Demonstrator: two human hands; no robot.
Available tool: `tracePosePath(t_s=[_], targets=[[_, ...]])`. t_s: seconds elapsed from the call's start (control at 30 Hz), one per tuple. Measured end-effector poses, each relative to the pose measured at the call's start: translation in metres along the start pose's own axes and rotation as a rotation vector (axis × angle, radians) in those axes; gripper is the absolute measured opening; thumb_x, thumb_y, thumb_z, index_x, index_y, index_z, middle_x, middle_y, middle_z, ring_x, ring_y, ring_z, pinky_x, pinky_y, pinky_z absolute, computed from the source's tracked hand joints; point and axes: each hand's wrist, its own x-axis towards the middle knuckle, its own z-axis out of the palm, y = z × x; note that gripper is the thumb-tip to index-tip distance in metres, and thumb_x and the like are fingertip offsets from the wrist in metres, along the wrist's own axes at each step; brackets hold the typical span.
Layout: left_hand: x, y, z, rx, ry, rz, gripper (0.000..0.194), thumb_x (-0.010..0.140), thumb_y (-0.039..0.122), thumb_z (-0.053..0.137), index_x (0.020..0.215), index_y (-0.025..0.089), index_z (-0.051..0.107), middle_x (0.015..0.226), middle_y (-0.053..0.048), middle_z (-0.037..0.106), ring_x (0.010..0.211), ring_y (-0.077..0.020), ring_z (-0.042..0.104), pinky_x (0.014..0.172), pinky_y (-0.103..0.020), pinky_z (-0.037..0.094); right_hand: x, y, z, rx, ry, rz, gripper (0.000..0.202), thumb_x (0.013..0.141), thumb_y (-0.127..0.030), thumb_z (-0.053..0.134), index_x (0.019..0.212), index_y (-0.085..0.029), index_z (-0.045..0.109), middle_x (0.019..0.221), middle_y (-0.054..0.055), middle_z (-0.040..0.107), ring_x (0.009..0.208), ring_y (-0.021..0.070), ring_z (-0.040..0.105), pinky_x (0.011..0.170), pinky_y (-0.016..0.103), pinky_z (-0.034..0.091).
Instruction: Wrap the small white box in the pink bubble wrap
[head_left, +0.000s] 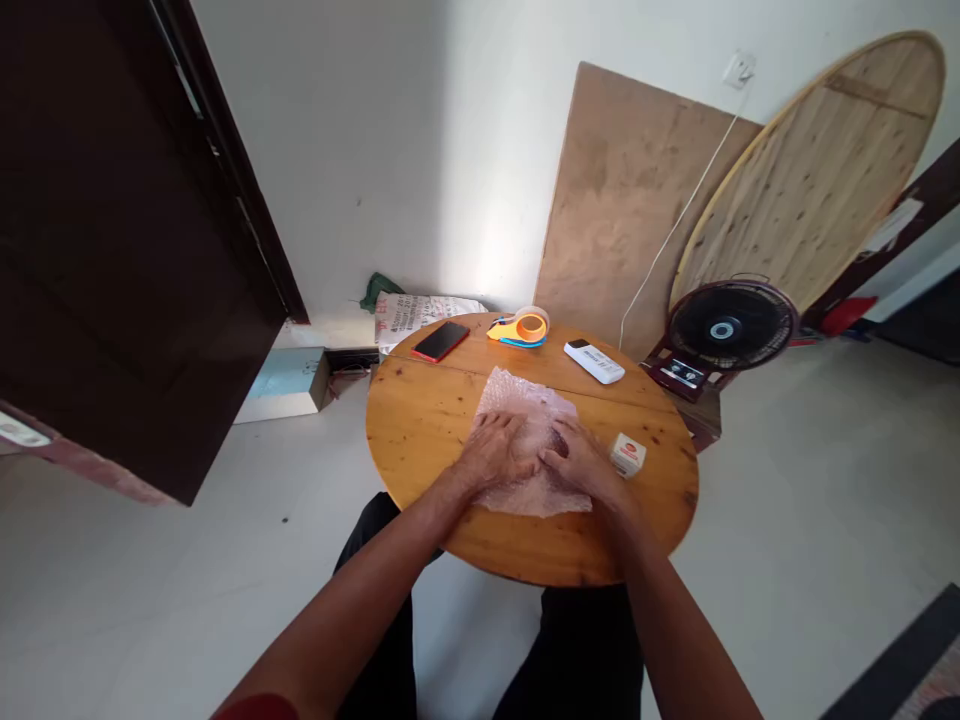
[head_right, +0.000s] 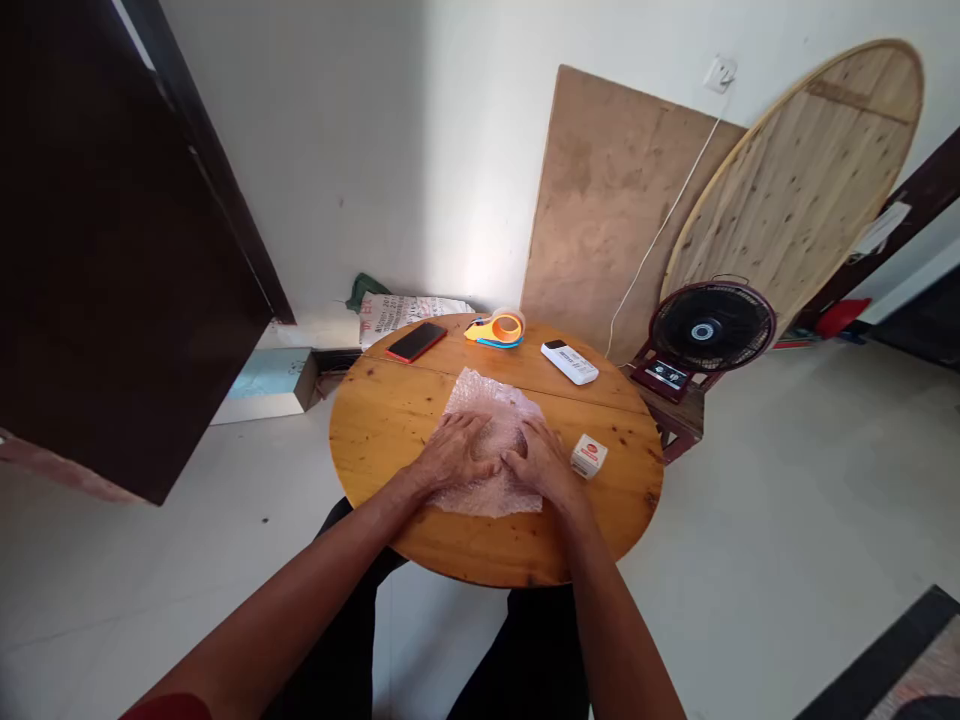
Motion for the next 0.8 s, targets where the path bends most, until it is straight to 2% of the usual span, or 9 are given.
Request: tracePosePath(t_s=[0.2,0.3,0.4,0.53,0.67,0.8], targets=[[0.002,-0.003,0.003,0.020,-0.025,-0.007,0.087,0.069,0.064,0.061,0.138,0.016,0.040,0.140,-0.015,0.047,0.133,-0.0332,0.035,0.113,-0.047,0.021,-0.011,-0.005,0.007,-0.079,0.078,-0.017,0.055,0.089,-0.041,0.045,0.138,-0.014,0.042,0.146,0.013,0.041,0.134,0.0272,0.035,0.108,0.044,0.026],[0.002,-0.004,0.006,0.038,-0.043,-0.027,0.089,0.069,0.063,0.062,0.140,0.015,0.037,0.143,-0.016,0.043,0.135,-0.0341,0.032,0.114,-0.049,0.018,-0.013,-0.006,0.008,-0.099,0.096,-0.018,0.055,0.091,-0.042,0.042,0.138,-0.014,0.040,0.139,0.015,0.048,0.130,0.0279,0.040,0.106,0.043,0.028],[0.002,-0.005,0.008,0.044,-0.057,-0.036,0.090,0.068,0.062,0.063,0.141,0.017,0.036,0.144,-0.016,0.041,0.137,-0.0339,0.030,0.114,-0.049,0.016,-0.012,-0.007,0.009,-0.122,0.106,0.012,0.047,0.094,-0.035,0.034,0.136,-0.014,0.042,0.136,0.014,0.051,0.127,0.0270,0.042,0.105,0.042,0.029],[0.004,-0.007,0.003,0.016,-0.084,-0.018,0.089,0.068,0.062,0.064,0.140,0.016,0.037,0.145,-0.016,0.040,0.137,-0.0336,0.030,0.114,-0.050,0.017,-0.009,-0.008,0.010,-0.145,0.104,0.069,0.043,0.095,-0.028,0.029,0.133,-0.014,0.044,0.142,0.013,0.045,0.129,0.0258,0.039,0.104,0.041,0.030],[0.012,-0.015,-0.011,-0.087,-0.154,-0.047,0.066,0.082,0.047,0.053,0.137,0.014,0.039,0.140,-0.015,0.047,0.130,-0.0285,0.042,0.109,-0.042,0.031,-0.008,-0.011,0.008,-0.152,0.092,0.104,0.045,0.095,-0.030,0.030,0.136,-0.015,0.042,0.138,0.014,0.049,0.127,0.0263,0.041,0.104,0.041,0.030],[0.018,-0.022,-0.021,-0.015,-0.153,-0.079,0.051,0.083,0.024,0.048,0.133,0.014,0.045,0.133,-0.013,0.054,0.124,-0.0261,0.048,0.105,-0.038,0.036,-0.007,-0.011,0.010,-0.142,0.117,0.111,0.044,0.094,-0.029,0.032,0.135,-0.015,0.041,0.143,0.013,0.043,0.132,0.0251,0.035,0.106,0.040,0.028]])
